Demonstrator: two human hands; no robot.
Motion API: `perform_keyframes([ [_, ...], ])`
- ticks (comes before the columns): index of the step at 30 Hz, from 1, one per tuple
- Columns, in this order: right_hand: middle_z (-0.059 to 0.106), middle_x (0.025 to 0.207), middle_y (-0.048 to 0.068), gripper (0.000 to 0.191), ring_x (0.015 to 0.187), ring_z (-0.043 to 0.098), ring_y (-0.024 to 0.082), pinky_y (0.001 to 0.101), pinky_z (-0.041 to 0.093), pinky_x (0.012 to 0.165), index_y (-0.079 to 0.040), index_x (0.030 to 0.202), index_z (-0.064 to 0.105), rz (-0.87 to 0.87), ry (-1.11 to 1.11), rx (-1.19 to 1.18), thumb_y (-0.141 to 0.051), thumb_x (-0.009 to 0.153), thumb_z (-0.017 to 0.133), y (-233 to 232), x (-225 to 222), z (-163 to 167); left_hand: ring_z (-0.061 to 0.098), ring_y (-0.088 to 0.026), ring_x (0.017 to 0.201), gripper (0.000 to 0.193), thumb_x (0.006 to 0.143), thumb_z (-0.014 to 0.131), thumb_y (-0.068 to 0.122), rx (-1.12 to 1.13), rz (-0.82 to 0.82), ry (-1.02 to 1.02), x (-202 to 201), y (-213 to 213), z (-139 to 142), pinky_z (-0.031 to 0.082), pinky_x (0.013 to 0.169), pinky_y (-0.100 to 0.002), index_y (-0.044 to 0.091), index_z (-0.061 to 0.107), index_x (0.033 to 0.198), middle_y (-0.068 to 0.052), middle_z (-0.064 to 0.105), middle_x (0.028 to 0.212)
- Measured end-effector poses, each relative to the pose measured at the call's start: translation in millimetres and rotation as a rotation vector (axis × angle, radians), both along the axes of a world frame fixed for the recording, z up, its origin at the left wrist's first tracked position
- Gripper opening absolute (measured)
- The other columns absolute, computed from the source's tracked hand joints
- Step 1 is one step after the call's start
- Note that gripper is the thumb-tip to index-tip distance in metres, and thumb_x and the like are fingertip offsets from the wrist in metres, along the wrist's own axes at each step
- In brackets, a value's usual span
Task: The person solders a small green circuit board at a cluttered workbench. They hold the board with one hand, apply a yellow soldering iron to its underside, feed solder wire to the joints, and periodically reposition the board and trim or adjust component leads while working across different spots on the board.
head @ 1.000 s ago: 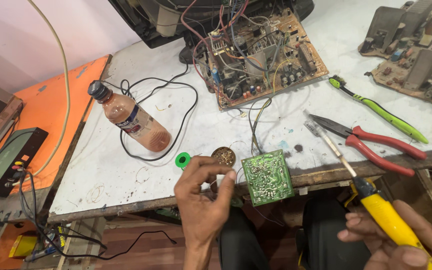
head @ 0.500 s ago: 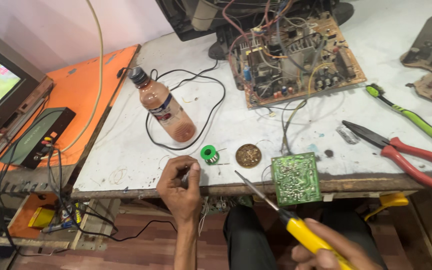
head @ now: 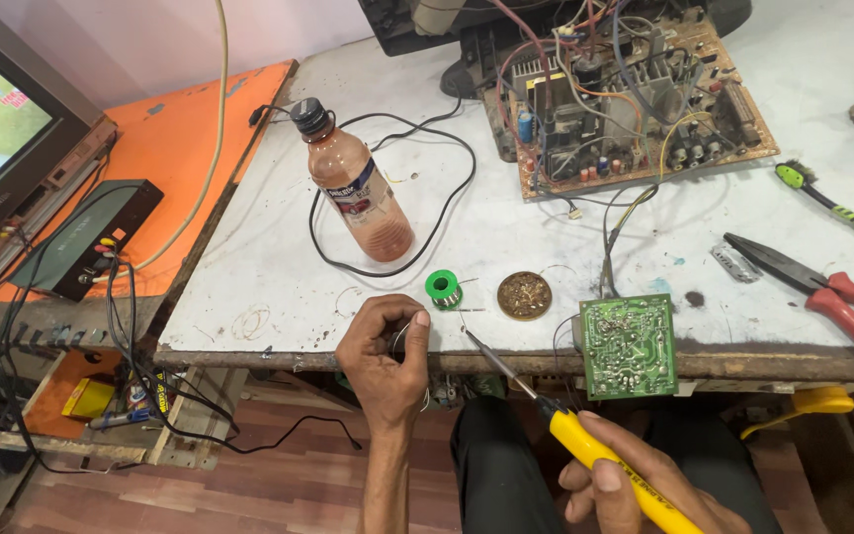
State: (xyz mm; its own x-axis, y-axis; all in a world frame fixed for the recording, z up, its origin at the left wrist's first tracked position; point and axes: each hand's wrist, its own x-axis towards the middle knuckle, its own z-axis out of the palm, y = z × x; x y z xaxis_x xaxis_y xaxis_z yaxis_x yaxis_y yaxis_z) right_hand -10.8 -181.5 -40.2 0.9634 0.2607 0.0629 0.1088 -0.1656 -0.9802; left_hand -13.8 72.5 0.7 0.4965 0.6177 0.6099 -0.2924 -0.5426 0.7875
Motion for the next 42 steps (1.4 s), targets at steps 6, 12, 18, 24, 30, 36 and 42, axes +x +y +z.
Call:
perform_keyframes([
  [6, 0.077, 0.085, 0.008, 0.047, 0.07, 0.07, 0.014, 0.0261, 0.065, 0.062, -0.007, 0.133, 0.076, 0.014, 0.026, -0.071, -0.039, 0.103, 0.06, -1, 3, 4, 0.07, -0.011, 0.083, 0.002, 0.089, 0.07, -0.003, 0.021, 0.014, 0.014, 0, 1, -2, 0.059, 0.072, -0.023, -0.003, 0.068, 0.089, -0.009, 0.071, 0.092],
  [12, 0.077, 0.085, 0.009, 0.047, 0.07, 0.069, 0.015, 0.027, 0.065, 0.061, -0.007, 0.133, 0.076, -0.005, 0.057, -0.082, -0.039, 0.103, 0.06, -7, 0, -16, 0.07, -0.01, 0.081, 0.002, 0.089, 0.07, -0.002, 0.014, 0.008, 0.015, 0, 4, -7, 0.058, 0.068, -0.022, -0.003, 0.069, 0.089, -0.008, 0.071, 0.091],
  [18, 0.076, 0.099, 0.017, 0.057, 0.08, 0.079, 0.024, 0.0349, 0.069, 0.076, -0.002, 0.142, 0.065, 0.168, 0.15, 0.173, -0.035, 0.096, 0.066, -74, 22, -146, 0.057, -0.007, 0.068, 0.001, 0.09, 0.073, 0.001, -0.028, 0.025, 0.051, -7, -3, 4, 0.041, 0.056, -0.02, 0.0, 0.072, 0.09, -0.004, 0.069, 0.083],
  [24, 0.071, 0.111, 0.024, 0.06, 0.094, 0.074, 0.03, 0.0407, 0.062, 0.086, 0.003, 0.142, 0.057, 0.426, 0.679, 0.432, -0.04, 0.099, 0.058, -196, 90, -219, 0.052, -0.006, 0.059, 0.003, 0.084, 0.078, 0.003, 0.037, -0.136, 0.163, -7, -46, 34, 0.035, 0.05, -0.02, 0.003, 0.078, 0.087, -0.001, 0.07, 0.077],
  [30, 0.066, 0.124, 0.032, 0.065, 0.108, 0.069, 0.037, 0.0466, 0.055, 0.095, 0.008, 0.142, 0.049, 0.793, 1.02, 0.855, -0.044, 0.102, 0.049, -245, 123, -225, 0.068, -0.016, 0.089, 0.009, 0.08, 0.079, 0.001, 0.194, -0.372, 0.229, 15, -70, 68, 0.053, 0.074, -0.027, 0.002, 0.076, 0.089, -0.01, 0.069, 0.099],
  [36, 0.06, 0.136, 0.039, 0.072, 0.122, 0.064, 0.043, 0.0524, 0.048, 0.105, 0.013, 0.142, 0.041, 0.916, 1.088, 1.029, -0.049, 0.105, 0.04, -234, 117, -227, 0.071, -0.024, 0.11, 0.01, 0.079, 0.077, 0.001, 0.329, -0.442, 0.25, 31, -72, 76, 0.058, 0.092, -0.034, 0.002, 0.076, 0.089, -0.012, 0.075, 0.115],
  [42, 0.057, 0.139, 0.046, 0.071, 0.128, 0.061, 0.051, 0.0587, 0.044, 0.11, 0.017, 0.142, 0.035, 0.853, 1.062, 0.948, -0.046, 0.109, 0.033, -224, 115, -227, 0.074, -0.023, 0.109, 0.009, 0.078, 0.077, 0.001, 0.316, -0.435, 0.356, 36, -71, 74, 0.059, 0.09, -0.034, 0.003, 0.078, 0.086, -0.01, 0.078, 0.106],
])
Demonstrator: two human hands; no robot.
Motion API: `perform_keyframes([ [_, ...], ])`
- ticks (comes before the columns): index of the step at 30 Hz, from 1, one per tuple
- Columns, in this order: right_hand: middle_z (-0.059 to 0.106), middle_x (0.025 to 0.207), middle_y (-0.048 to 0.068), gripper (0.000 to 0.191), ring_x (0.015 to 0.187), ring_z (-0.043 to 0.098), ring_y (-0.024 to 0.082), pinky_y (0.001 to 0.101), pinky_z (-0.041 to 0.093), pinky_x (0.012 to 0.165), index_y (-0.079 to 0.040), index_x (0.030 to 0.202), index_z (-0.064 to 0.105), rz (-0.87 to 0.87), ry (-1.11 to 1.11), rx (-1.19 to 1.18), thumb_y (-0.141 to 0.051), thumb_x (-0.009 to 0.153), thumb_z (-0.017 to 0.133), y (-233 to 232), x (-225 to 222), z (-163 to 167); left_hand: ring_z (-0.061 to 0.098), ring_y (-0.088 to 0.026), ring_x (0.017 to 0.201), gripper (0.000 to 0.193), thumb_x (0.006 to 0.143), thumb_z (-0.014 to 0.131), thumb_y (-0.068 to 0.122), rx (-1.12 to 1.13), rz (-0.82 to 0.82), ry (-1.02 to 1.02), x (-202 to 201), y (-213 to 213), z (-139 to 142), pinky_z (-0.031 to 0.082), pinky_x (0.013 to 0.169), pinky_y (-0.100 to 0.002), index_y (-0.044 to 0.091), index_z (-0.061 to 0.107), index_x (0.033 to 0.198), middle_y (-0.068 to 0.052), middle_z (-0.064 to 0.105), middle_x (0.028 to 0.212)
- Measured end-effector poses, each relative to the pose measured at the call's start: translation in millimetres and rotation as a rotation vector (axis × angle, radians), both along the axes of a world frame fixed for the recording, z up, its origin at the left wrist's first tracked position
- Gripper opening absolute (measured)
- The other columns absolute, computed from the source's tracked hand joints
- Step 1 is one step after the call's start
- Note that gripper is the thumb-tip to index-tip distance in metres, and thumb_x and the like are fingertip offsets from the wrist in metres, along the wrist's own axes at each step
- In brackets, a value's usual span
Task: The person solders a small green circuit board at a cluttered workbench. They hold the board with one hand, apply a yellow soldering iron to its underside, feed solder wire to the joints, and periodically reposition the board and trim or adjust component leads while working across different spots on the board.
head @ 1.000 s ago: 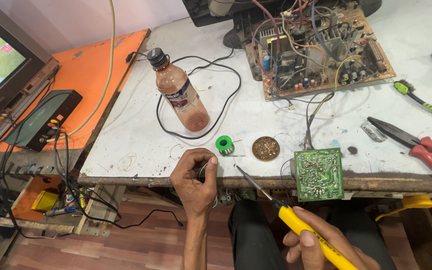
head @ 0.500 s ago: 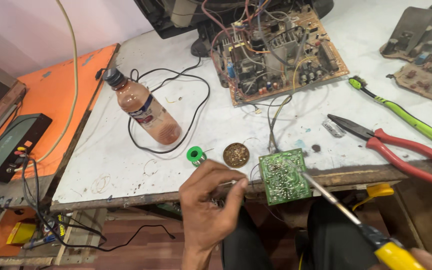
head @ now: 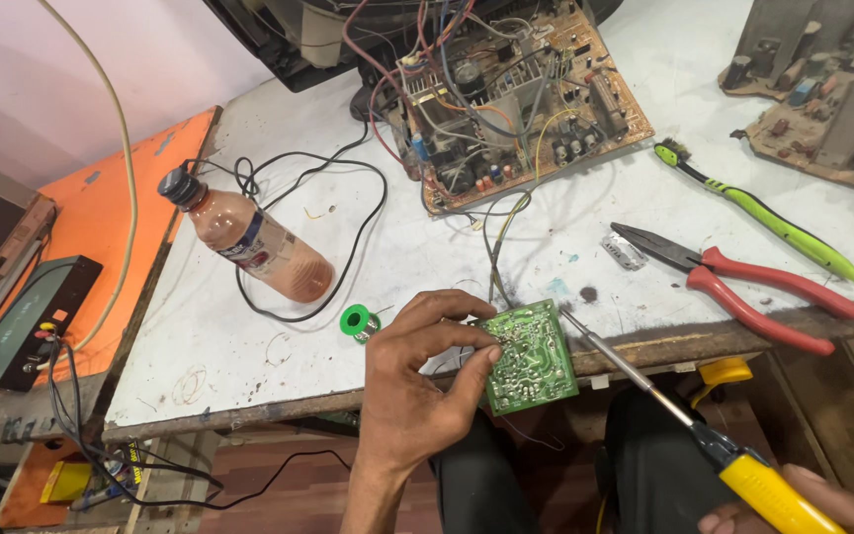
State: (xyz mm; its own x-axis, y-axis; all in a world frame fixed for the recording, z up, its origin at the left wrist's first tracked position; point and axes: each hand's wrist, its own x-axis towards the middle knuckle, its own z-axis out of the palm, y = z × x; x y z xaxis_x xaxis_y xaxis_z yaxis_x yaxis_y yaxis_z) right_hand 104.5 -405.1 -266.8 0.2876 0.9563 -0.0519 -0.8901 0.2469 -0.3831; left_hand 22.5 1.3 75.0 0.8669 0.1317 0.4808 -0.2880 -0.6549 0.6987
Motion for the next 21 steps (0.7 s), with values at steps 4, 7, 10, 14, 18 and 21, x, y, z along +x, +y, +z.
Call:
perform_keyframes([
  [4, 0.056, 0.129, 0.048, 0.051, 0.127, 0.06, 0.058, 0.0628, 0.043, 0.108, 0.014, 0.147, 0.034, -0.118, -0.224, 0.051, -0.026, 0.117, 0.031, 3, -4, -10, 0.076, -0.021, 0.101, 0.009, 0.075, 0.076, 0.0, -0.026, 0.032, 0.025, 2, -1, 0, 0.06, 0.086, -0.032, 0.002, 0.078, 0.084, -0.01, 0.079, 0.103],
  [7, 0.062, 0.123, 0.04, 0.049, 0.116, 0.066, 0.05, 0.057, 0.048, 0.104, 0.011, 0.143, 0.039, -0.142, -0.422, -0.306, -0.027, 0.113, 0.032, 5, -9, -19, 0.076, -0.022, 0.101, 0.009, 0.075, 0.076, -0.001, -0.017, 0.048, 0.013, 2, -2, 1, 0.059, 0.086, -0.032, 0.001, 0.078, 0.083, -0.01, 0.079, 0.1],
  [10, 0.064, 0.123, 0.039, 0.054, 0.116, 0.066, 0.049, 0.0563, 0.049, 0.103, 0.011, 0.142, 0.043, -0.123, -0.292, -0.264, -0.033, 0.113, 0.034, 16, -14, -27, 0.076, -0.022, 0.103, 0.008, 0.074, 0.076, -0.001, -0.032, 0.059, -0.007, 1, -4, 0, 0.059, 0.088, -0.032, 0.001, 0.077, 0.082, -0.01, 0.079, 0.101],
  [14, 0.064, 0.123, 0.039, 0.054, 0.116, 0.066, 0.049, 0.0561, 0.049, 0.103, 0.011, 0.142, 0.043, -0.15, -0.119, -0.429, -0.033, 0.112, 0.034, 35, -26, -33, 0.076, -0.023, 0.102, 0.009, 0.074, 0.076, -0.002, -0.027, 0.066, -0.035, 1, -4, -1, 0.059, 0.089, -0.033, 0.001, 0.077, 0.083, -0.011, 0.079, 0.1],
  [18, 0.064, 0.123, 0.039, 0.054, 0.115, 0.066, 0.049, 0.056, 0.049, 0.103, 0.011, 0.142, 0.043, -0.182, -0.034, -0.59, -0.033, 0.112, 0.034, 46, -37, -33, 0.076, -0.023, 0.102, 0.009, 0.074, 0.077, -0.002, -0.026, 0.082, -0.037, 2, -6, -3, 0.059, 0.089, -0.033, 0.001, 0.077, 0.082, -0.011, 0.079, 0.1],
  [21, 0.064, 0.124, 0.039, 0.054, 0.115, 0.066, 0.049, 0.0559, 0.049, 0.102, 0.011, 0.142, 0.044, -0.171, -0.026, -0.62, -0.033, 0.112, 0.034, 48, -40, -32, 0.076, -0.023, 0.102, 0.009, 0.074, 0.077, -0.002, -0.03, 0.083, -0.045, 2, -6, -3, 0.059, 0.089, -0.033, 0.001, 0.077, 0.082, -0.011, 0.079, 0.1],
])
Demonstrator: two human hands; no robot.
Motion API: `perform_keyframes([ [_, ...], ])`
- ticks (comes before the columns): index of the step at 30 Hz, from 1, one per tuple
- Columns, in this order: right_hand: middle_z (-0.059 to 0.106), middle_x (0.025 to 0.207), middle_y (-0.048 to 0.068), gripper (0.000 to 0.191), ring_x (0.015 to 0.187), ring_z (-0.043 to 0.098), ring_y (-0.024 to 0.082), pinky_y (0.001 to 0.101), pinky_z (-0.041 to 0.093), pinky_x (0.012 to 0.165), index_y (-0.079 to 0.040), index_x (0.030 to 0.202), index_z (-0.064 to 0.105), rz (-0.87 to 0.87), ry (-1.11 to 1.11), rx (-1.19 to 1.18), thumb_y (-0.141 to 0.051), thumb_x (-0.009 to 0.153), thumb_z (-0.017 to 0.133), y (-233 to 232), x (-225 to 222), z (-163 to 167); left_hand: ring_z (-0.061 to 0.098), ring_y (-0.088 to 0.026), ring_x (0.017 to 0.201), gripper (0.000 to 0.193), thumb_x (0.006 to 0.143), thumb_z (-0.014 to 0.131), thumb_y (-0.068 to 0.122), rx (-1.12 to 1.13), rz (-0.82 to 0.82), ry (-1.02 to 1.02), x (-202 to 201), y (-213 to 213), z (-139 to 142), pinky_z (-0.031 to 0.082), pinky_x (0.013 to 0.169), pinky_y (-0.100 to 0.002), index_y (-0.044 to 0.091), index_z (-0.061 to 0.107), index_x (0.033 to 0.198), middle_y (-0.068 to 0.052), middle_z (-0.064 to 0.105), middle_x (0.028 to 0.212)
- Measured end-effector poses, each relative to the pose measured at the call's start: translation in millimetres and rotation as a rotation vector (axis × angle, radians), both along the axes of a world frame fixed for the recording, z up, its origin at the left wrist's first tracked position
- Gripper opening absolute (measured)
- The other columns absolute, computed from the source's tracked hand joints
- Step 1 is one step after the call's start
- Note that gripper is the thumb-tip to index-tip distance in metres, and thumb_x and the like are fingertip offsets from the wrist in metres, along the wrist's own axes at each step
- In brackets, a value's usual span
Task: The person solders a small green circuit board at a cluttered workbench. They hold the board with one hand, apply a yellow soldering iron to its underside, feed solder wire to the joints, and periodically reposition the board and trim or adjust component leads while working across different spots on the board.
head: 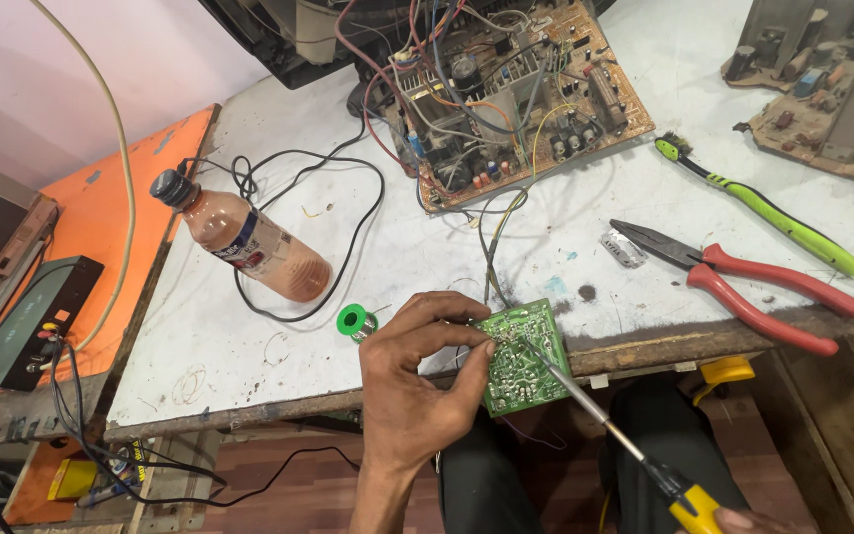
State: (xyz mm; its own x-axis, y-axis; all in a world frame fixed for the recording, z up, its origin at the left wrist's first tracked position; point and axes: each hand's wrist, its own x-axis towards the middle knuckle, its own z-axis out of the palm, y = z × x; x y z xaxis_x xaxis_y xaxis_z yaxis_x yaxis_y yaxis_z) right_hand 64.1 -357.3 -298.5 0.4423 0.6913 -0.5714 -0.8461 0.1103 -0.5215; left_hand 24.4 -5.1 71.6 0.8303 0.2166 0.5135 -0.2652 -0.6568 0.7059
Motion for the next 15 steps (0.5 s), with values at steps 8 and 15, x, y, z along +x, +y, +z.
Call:
perform_keyframes([
  [8, 0.064, 0.124, 0.038, 0.055, 0.115, 0.067, 0.049, 0.0556, 0.05, 0.102, 0.01, 0.142, 0.044, -0.006, 0.016, -0.051, -0.034, 0.112, 0.034, -3.0, -3.0, -4.9, 0.077, -0.024, 0.102, 0.009, 0.074, 0.076, -0.002, 0.04, 0.003, -0.036, -0.3, -1.9, -1.4, 0.06, 0.09, -0.034, 0.0, 0.076, 0.083, -0.012, 0.079, 0.1],
  [15, 0.064, 0.124, 0.038, 0.055, 0.115, 0.067, 0.049, 0.0553, 0.05, 0.102, 0.01, 0.142, 0.044, -0.014, 0.023, -0.072, -0.034, 0.112, 0.035, -1.8, -4.3, -6.7, 0.077, -0.024, 0.102, 0.008, 0.074, 0.076, -0.001, 0.045, 0.017, -0.045, 0.2, -3.5, -3.0, 0.061, 0.089, -0.034, 0.001, 0.076, 0.082, -0.012, 0.079, 0.098],
])
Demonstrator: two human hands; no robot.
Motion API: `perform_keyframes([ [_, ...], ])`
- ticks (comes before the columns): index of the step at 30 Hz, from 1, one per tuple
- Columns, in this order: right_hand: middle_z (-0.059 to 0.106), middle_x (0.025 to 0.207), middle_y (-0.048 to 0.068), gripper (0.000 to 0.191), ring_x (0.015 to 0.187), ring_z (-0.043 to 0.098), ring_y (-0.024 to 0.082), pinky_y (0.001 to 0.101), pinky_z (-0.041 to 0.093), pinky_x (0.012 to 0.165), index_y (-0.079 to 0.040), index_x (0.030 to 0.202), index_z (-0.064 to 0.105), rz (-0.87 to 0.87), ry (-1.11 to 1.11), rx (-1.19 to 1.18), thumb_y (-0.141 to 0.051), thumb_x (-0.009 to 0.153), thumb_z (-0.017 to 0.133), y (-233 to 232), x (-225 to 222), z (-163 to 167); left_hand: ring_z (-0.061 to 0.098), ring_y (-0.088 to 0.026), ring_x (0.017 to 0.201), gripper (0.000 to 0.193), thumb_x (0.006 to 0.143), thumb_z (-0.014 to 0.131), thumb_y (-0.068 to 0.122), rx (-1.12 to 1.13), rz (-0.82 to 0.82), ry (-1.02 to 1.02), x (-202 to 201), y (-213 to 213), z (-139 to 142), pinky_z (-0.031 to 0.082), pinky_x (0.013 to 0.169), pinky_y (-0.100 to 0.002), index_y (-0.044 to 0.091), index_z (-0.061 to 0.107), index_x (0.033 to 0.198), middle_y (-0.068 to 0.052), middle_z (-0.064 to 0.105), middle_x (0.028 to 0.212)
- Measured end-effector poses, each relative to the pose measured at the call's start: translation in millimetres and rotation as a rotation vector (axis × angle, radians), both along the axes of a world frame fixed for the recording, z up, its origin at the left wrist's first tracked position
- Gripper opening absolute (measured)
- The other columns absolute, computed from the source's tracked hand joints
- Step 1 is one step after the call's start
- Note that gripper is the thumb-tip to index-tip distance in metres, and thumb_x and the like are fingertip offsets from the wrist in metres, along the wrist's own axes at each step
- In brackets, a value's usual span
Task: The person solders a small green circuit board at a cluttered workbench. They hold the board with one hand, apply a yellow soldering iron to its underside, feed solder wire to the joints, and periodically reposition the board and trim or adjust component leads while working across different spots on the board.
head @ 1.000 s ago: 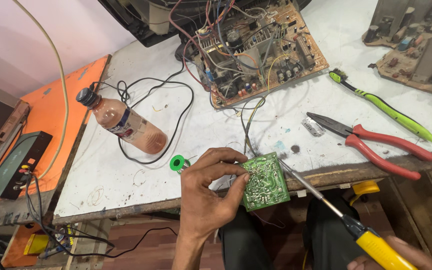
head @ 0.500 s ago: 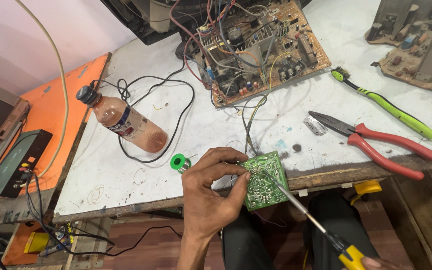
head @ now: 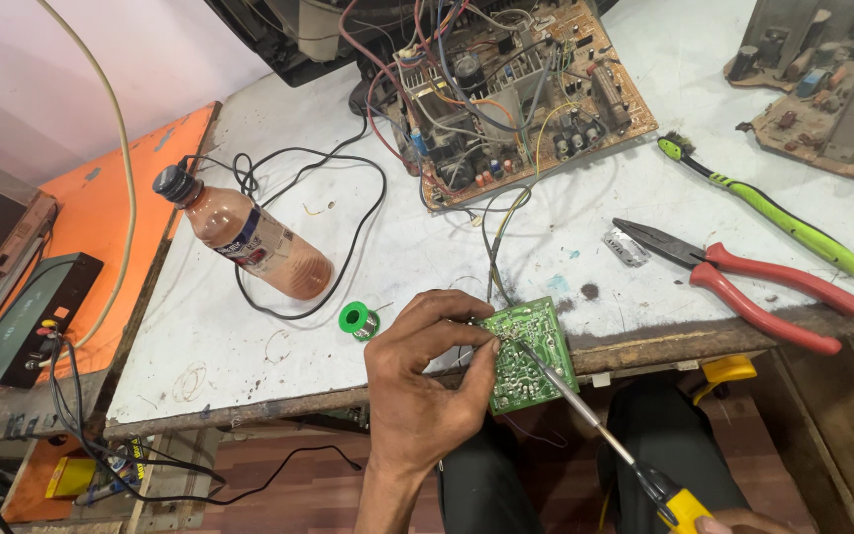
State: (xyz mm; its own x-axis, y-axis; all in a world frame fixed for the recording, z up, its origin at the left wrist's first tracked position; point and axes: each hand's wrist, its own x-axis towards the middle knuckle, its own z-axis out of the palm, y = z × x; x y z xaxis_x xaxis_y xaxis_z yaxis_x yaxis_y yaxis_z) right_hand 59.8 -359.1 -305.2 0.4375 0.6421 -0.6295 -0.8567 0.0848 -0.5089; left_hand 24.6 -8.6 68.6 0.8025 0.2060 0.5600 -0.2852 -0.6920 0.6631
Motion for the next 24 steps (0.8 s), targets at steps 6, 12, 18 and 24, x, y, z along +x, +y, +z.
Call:
perform_keyframes([
  [6, 0.065, 0.124, 0.037, 0.055, 0.115, 0.067, 0.049, 0.0551, 0.051, 0.101, 0.01, 0.142, 0.045, -0.006, 0.008, -0.019, -0.035, 0.111, 0.035, 3, -1, 0, 0.077, -0.024, 0.101, 0.008, 0.075, 0.076, -0.002, -0.004, -0.005, -0.003, 0, 0, 1, 0.061, 0.089, -0.034, 0.0, 0.076, 0.082, -0.012, 0.078, 0.098],
  [12, 0.065, 0.124, 0.037, 0.055, 0.114, 0.068, 0.049, 0.0549, 0.051, 0.101, 0.01, 0.142, 0.045, -0.006, 0.011, -0.031, -0.035, 0.111, 0.035, 7, -2, 2, 0.077, -0.025, 0.101, 0.008, 0.074, 0.076, -0.003, 0.003, -0.001, -0.026, -1, -3, 2, 0.06, 0.088, -0.033, 0.0, 0.074, 0.082, -0.012, 0.078, 0.098],
  [18, 0.065, 0.125, 0.037, 0.056, 0.114, 0.068, 0.049, 0.0546, 0.051, 0.101, 0.01, 0.143, 0.045, -0.014, 0.019, -0.041, -0.035, 0.111, 0.035, 12, -6, 3, 0.077, -0.025, 0.1, 0.009, 0.074, 0.075, -0.003, 0.021, -0.004, -0.041, 0, -3, 3, 0.059, 0.088, -0.033, 0.0, 0.073, 0.082, -0.012, 0.077, 0.098],
  [24, 0.065, 0.125, 0.036, 0.056, 0.114, 0.068, 0.049, 0.0544, 0.051, 0.1, 0.009, 0.143, 0.045, -0.017, 0.025, -0.06, -0.036, 0.11, 0.036, 15, -11, 3, 0.077, -0.025, 0.101, 0.009, 0.074, 0.075, -0.003, 0.013, -0.001, -0.031, 0, -3, 1, 0.06, 0.088, -0.033, 0.0, 0.074, 0.082, -0.011, 0.078, 0.098],
])
